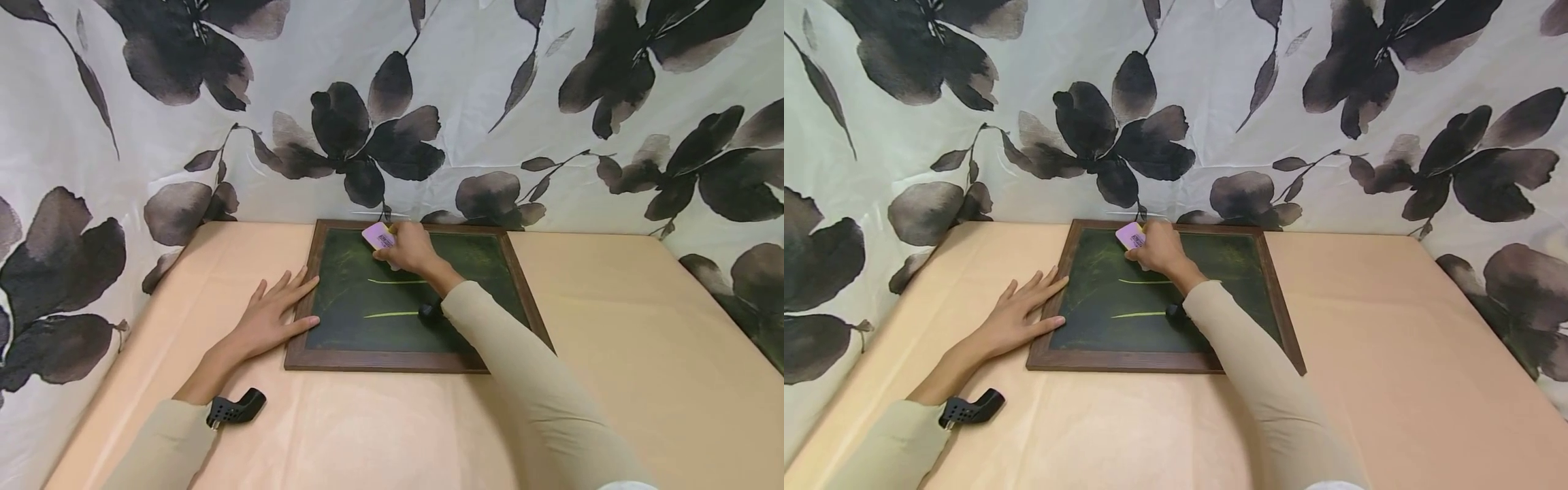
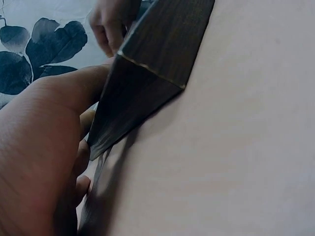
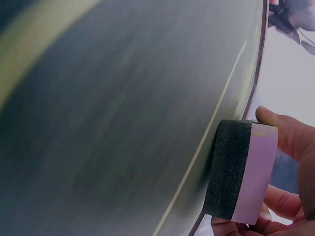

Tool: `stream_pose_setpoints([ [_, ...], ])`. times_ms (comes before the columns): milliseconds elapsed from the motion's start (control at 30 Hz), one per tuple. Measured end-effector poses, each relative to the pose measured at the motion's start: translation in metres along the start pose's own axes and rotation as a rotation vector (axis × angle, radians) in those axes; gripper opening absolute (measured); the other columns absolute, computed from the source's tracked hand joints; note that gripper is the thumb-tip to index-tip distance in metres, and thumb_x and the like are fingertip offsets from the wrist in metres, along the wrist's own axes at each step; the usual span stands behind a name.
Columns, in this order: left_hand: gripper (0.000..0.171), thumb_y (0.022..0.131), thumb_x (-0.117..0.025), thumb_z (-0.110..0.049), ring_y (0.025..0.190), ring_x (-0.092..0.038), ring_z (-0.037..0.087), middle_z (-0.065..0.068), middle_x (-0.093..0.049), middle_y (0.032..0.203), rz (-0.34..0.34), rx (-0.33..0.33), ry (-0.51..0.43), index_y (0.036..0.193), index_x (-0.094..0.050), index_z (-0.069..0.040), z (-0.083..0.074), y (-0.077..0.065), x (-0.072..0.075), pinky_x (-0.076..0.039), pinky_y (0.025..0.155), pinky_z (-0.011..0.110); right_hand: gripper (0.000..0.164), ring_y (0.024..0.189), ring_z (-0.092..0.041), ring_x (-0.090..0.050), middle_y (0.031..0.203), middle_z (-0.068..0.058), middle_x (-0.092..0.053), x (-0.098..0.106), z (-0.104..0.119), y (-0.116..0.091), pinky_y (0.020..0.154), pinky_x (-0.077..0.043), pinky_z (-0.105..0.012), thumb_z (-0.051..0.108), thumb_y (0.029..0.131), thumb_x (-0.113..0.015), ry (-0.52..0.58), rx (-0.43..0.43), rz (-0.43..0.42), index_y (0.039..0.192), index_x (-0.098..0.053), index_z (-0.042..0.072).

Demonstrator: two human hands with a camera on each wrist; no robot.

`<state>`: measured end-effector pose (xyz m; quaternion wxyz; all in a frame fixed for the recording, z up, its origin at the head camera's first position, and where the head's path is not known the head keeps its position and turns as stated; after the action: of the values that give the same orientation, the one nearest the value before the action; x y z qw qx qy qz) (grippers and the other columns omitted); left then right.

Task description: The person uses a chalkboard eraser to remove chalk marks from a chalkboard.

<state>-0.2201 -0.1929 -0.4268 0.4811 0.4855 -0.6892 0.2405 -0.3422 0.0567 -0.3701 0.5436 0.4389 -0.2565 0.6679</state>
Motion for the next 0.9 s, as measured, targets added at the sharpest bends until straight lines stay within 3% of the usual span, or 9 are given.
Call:
stream_pose_setpoints([
  [367, 0.074, 0.090, -0.056, -0.055, 0.144, -0.011, 0.034, 0.007, -0.019, 0.158, -0.022, -0.015, 0.006, 0.152, -0.032, -0.022, -0.004, 0.004, 0.006, 0.002, 0.109, 0.062, 0.055, 0.083, -0.021, -0.061, 0.098, -0.010, -0.067, -0.015, 0.042, 0.001, 0.075, -0.051, -0.035, 0.033, 0.076, -0.082, 0.014, 0.071, 0.049, 0.117, -0.066, -0.001],
  [567, 0.073, 0.090, -0.057, -0.055, 0.143, -0.013, 0.035, 0.007, -0.021, 0.157, -0.026, -0.012, -0.010, 0.151, -0.033, -0.022, -0.004, -0.002, -0.008, 0.001, 0.109, 0.062, 0.055, 0.072, -0.014, -0.063, 0.100, -0.009, -0.067, -0.028, 0.043, -0.008, 0.062, -0.051, -0.024, 0.031, 0.076, -0.082, 0.095, 0.133, 0.184, 0.120, -0.065, 0.001],
  [667, 0.073, 0.090, -0.056, -0.055, 0.143, -0.014, 0.035, 0.008, -0.021, 0.157, -0.027, -0.016, -0.011, 0.151, -0.034, -0.021, -0.005, -0.004, -0.011, 0.000, 0.109, 0.063, 0.053, 0.066, -0.013, -0.064, 0.101, -0.011, -0.067, -0.020, 0.037, -0.013, 0.058, -0.053, -0.024, 0.027, 0.079, -0.080, 0.169, 0.139, 0.240, 0.123, -0.063, 0.001],
  [767, 0.073, 0.090, -0.056, -0.055, 0.143, -0.014, 0.036, 0.008, -0.022, 0.157, -0.039, -0.019, -0.002, 0.151, -0.034, -0.021, -0.005, -0.005, -0.009, 0.000, 0.109, 0.063, 0.051, 0.059, -0.017, -0.066, 0.103, -0.014, -0.067, 0.000, 0.027, -0.018, 0.054, -0.056, -0.031, 0.023, 0.082, -0.078, 0.261, 0.122, 0.253, 0.125, -0.061, 0.001],
  [900, 0.073, 0.090, -0.057, -0.054, 0.143, -0.014, 0.035, 0.008, -0.021, 0.157, -0.051, -0.016, 0.001, 0.151, -0.034, -0.021, -0.005, -0.006, -0.003, 0.000, 0.109, 0.063, 0.049, 0.063, -0.016, -0.066, 0.104, -0.013, -0.067, 0.031, 0.015, -0.025, 0.058, -0.055, -0.032, 0.025, 0.083, -0.076, 0.227, 0.131, 0.214, 0.125, -0.061, 0.004],
])
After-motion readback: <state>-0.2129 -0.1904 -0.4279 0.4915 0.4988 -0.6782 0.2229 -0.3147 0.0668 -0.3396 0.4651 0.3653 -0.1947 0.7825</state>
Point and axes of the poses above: each hand's wrist, its own y-axis towards the middle knuckle, its own x-axis out of the back of the hand, z = x × y, the point moved 4 cm from there along y, towards the middle knuckle
